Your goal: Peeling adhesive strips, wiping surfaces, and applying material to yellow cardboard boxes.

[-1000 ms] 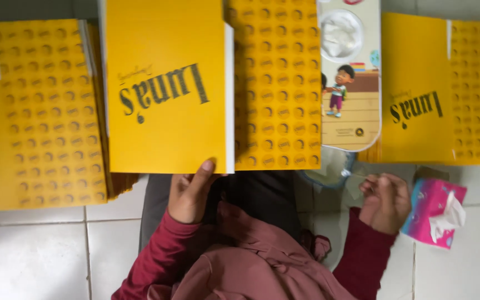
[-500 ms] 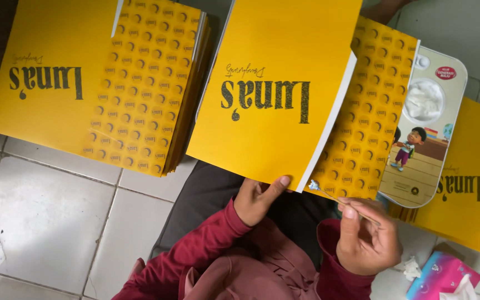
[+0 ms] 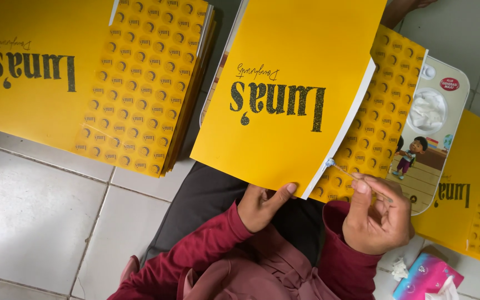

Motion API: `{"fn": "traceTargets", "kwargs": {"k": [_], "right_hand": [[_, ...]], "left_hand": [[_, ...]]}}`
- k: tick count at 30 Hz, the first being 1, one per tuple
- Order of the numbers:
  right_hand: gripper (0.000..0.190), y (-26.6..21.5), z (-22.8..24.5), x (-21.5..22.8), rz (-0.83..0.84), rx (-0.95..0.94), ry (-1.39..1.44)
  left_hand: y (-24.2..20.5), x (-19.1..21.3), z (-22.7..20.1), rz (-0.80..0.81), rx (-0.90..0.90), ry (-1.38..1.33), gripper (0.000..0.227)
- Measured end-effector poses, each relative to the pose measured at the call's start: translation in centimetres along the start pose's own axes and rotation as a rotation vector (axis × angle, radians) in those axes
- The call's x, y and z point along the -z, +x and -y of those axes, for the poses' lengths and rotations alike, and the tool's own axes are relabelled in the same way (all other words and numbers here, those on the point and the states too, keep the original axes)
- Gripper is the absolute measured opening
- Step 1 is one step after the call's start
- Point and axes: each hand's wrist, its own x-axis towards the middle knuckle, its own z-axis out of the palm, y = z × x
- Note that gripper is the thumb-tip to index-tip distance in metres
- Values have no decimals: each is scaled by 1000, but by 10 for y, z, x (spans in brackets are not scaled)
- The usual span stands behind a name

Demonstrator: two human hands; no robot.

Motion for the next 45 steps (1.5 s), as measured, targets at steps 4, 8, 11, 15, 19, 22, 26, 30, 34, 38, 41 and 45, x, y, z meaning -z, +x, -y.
{"fn": "traceTargets", "kwargs": {"k": [4, 8, 11, 15, 19, 22, 26, 30, 34, 38, 41, 45], "right_hand": [[9, -7, -5, 12, 74, 68, 27], [13, -30, -16, 31, 224, 182, 6], [11, -31, 10, 31, 253, 190, -40], [11, -28, 11, 30, 229, 177, -105], [9, -10, -14, 13, 178, 192, -41], [8, 8, -19, -1, 79, 113, 77], [8, 10, -12, -1, 70, 207, 88], [12, -18, -22, 21, 192, 202, -10], [16, -31, 2, 27, 233, 282, -22], [9, -28, 23, 27, 251, 149, -102], [11, -24, -14, 25, 205, 222, -99], [13, -1, -12, 9, 120, 190, -16]], "left_hand": [[1, 0, -3, 8, 14, -1, 27], [0, 0, -4, 9, 32, 15, 28], [1, 0, -5, 16, 34, 14, 26], [2, 0, -6, 9, 5, 62, 22], [0, 0, -4, -2, 63, 2, 27], [5, -1, -9, 3, 81, -2, 29], [5, -1, -10, -31, 63, -28, 25], [2, 0, -6, -1, 88, -32, 32], [4, 0, -9, 7, 60, -28, 32], [4, 0, -13, 20, 101, -17, 30], [4, 0, -12, 12, 112, -6, 32], [3, 0, -11, 1, 128, -29, 34]]}}
